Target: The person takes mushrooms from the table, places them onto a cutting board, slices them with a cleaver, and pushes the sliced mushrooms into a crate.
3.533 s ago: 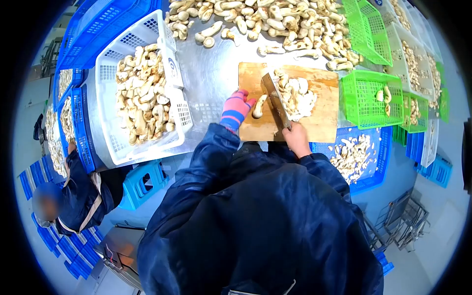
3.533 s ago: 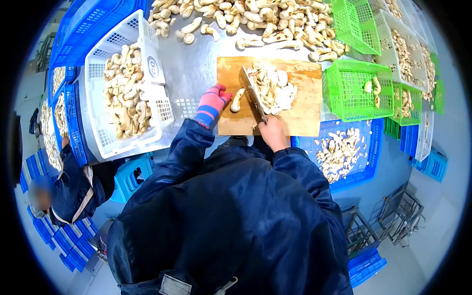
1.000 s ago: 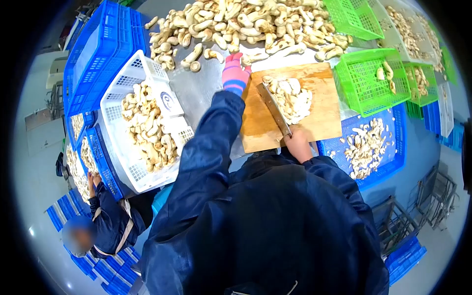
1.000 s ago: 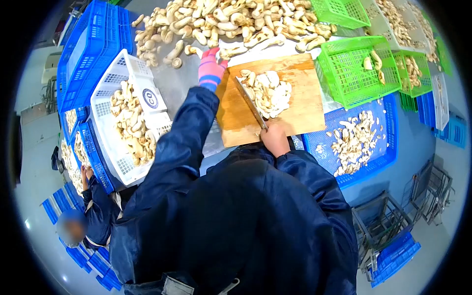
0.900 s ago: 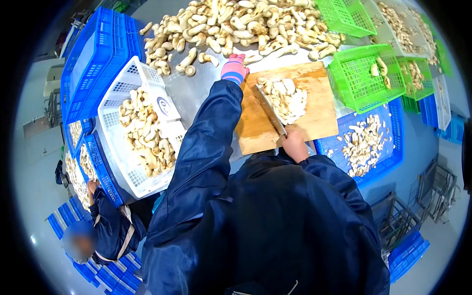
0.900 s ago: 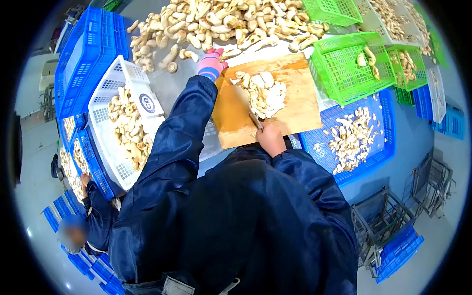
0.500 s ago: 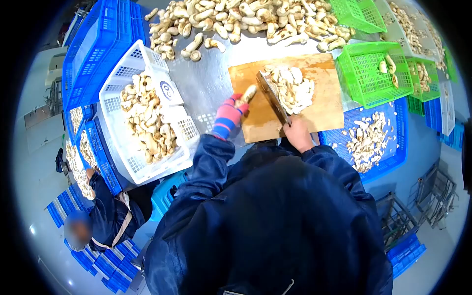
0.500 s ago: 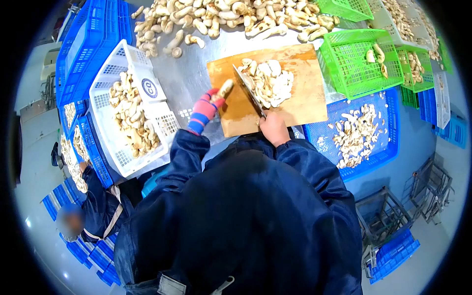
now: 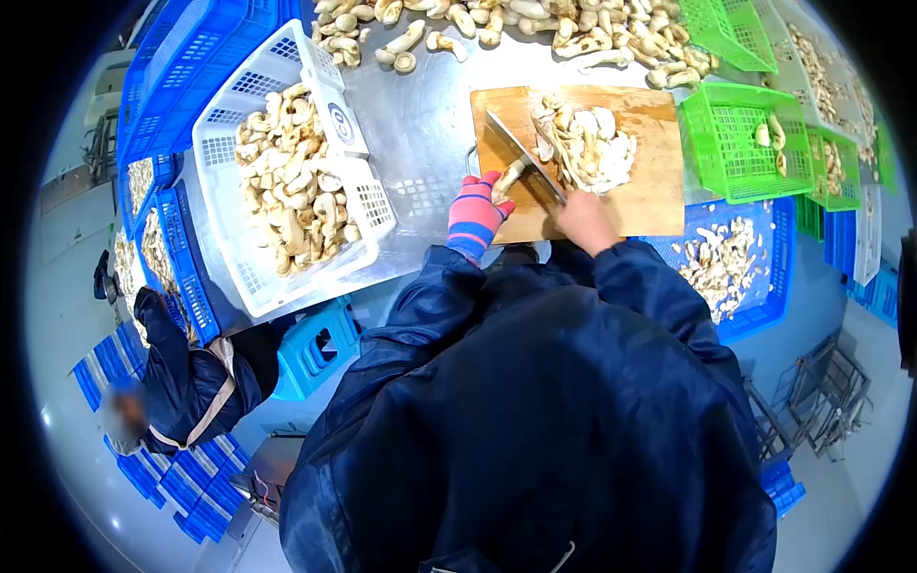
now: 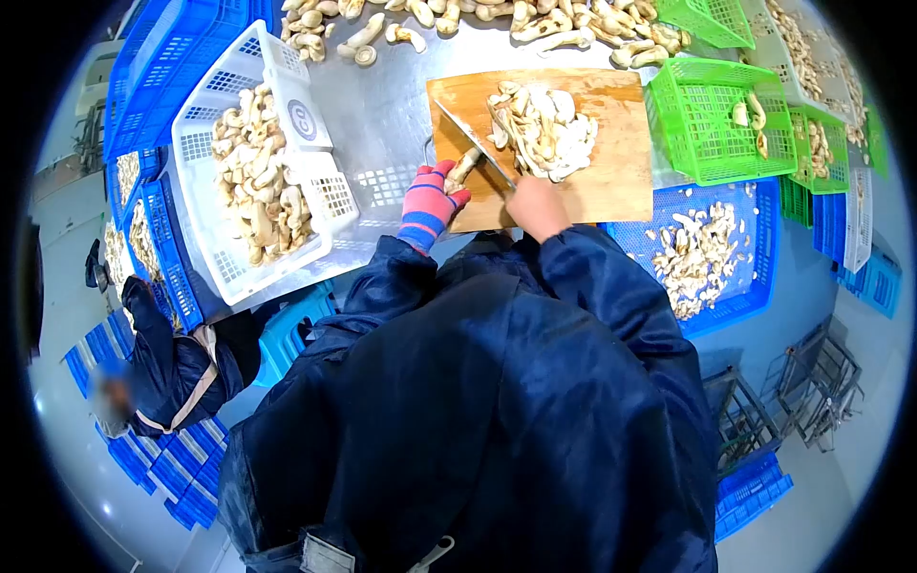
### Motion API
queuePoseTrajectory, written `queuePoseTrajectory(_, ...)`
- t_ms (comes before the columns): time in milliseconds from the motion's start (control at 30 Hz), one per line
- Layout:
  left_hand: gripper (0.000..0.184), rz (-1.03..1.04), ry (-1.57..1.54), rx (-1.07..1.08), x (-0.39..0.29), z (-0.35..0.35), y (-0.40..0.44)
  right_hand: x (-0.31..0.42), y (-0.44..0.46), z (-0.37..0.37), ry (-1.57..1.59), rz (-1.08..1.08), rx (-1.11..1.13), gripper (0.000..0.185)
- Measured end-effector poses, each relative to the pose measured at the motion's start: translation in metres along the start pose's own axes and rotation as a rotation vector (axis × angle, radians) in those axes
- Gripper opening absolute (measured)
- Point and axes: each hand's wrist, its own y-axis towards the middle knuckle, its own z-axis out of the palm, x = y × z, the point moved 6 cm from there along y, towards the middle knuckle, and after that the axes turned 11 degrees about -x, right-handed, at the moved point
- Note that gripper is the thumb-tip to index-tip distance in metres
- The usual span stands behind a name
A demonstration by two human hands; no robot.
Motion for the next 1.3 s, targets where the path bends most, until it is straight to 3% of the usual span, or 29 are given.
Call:
queuePoseTrajectory(67, 0.054, -0.123, -0.093, 0.019, 0.005, 0.0, 0.001, 0.01, 0.011, 0.005, -0.007, 0.0, -0.058, 0.023)
queuePoseTrajectory(167, 0.055, -0.285, -0.204, -0.147, 0.028, 0.011, -0.003, 0.012, 0.002, -0.002, 0.075, 0.037, -0.112, 0.023)
queuePoseTrajectory(267, 0.052, -0.193, -0.321, -0.252, 0.017, 0.02, -0.015, 0.01, -0.017, -0.001, 0.059, 0.068, -0.025, 0.024)
queuePoseTrajectory(300, 0.046, -0.162, -0.451, -0.242, 0.015, 0.028, -0.013, 0.013, -0.02, -0.003, 0.032, 0.05, -0.016, 0.024)
queuePoseTrajectory(433, 0.034, -0.352, -0.526, -0.112, 0.025, 0.049, -0.011, 0.009, -0.019, 0.001, 0.026, -0.001, 0.004, 0.024)
queuePoseTrajectory(633, 0.031, -0.609, -0.641, -0.003, 0.005, 0.051, -0.005, 0.011, -0.022, -0.012, 0.024, -0.046, 0.001, 0.024)
queuePoseTrajectory(767, 0.042, -0.595, -0.482, -0.027, 0.03, 0.083, 0.006, 0.024, -0.052, -0.042, 0.048, -0.066, -0.03, 0.021)
queuePoseTrajectory(967, 0.047, -0.576, -0.483, 0.01, 0.022, 0.077, 0.01, 0.019, -0.076, -0.051, 0.063, -0.071, -0.07, 0.02)
queuePoseTrajectory(1100, 0.035, -0.407, -0.312, -0.085, 0.022, 0.076, 0.012, 0.02, -0.062, -0.037, 0.079, -0.096, -0.079, 0.021)
queuePoseTrajectory(1200, 0.048, -0.486, -0.395, -0.043, 0.014, 0.065, 0.008, 0.013, -0.028, 0.002, 0.01, 0.036, 0.014, 0.022)
queuePoseTrajectory(1300, 0.047, -0.501, -0.39, -0.03, 0.009, 0.057, 0.009, 0.026, -0.015, -0.007, 0.054, -0.049, -0.002, 0.024)
